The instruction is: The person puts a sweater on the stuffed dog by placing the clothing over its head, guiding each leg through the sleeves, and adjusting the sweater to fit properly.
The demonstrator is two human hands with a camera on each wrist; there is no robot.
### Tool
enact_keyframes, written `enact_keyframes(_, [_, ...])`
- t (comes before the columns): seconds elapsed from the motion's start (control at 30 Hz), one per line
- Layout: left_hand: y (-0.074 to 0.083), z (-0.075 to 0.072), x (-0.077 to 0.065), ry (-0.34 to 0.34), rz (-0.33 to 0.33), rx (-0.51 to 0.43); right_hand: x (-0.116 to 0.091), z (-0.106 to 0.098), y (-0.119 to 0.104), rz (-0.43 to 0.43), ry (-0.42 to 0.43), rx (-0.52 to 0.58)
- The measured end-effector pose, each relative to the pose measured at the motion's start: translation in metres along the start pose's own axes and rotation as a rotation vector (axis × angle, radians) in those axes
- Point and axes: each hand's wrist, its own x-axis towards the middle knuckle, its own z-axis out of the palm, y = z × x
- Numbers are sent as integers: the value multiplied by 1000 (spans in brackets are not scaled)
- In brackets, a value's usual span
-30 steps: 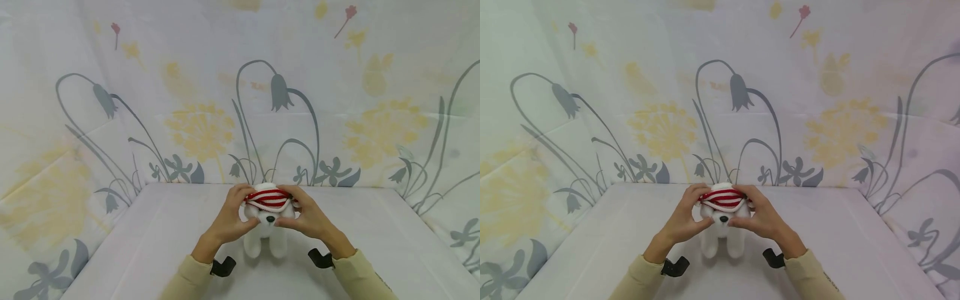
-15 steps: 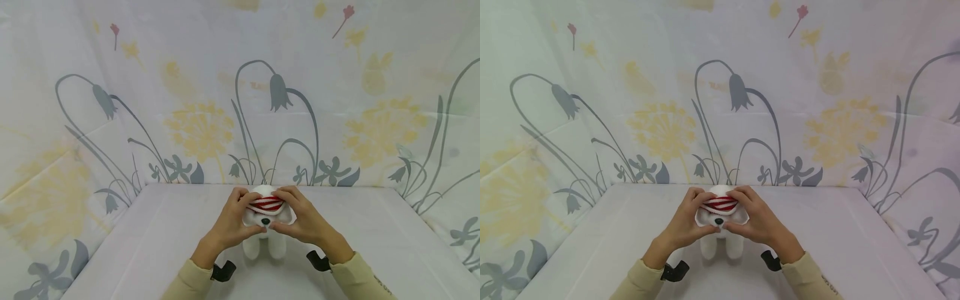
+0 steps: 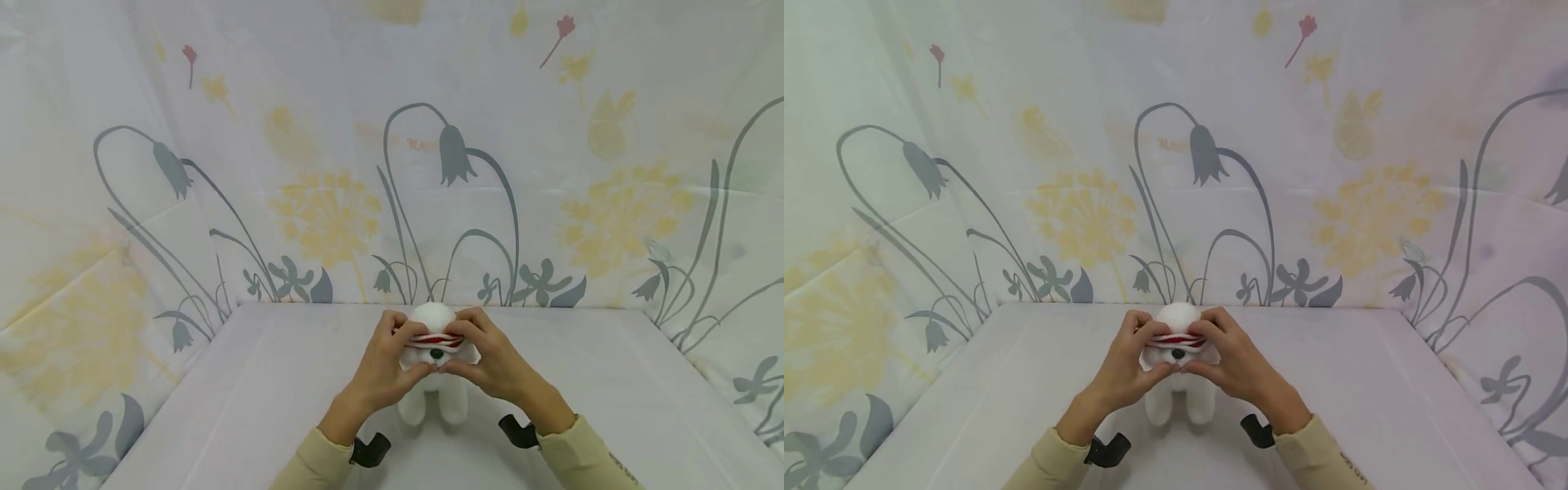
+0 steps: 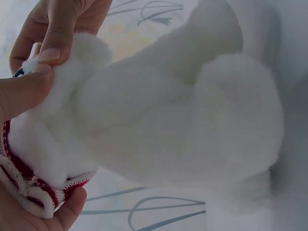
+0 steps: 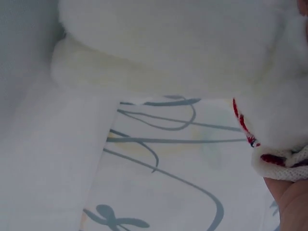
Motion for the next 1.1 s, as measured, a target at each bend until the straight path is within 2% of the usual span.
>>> enact_keyframes(0.3, [3,4,0,35,29,39,3,3,-4,-30,10,-54])
enact_keyframes(0.67, [7,8,0,77,84,156,3,5,-7,-33,7,-139])
enact_keyframes(0.8, [7,9,0,102,81,121,4,5,-8,-36,3,-143])
enact_keyframes(0.9, [7,10,0,116,42,55,4,6,-8,-41,22,-130])
enact_keyframes(1.1, [7,12,1,161,-29,-65,5,11,-10,-39,53,-23])
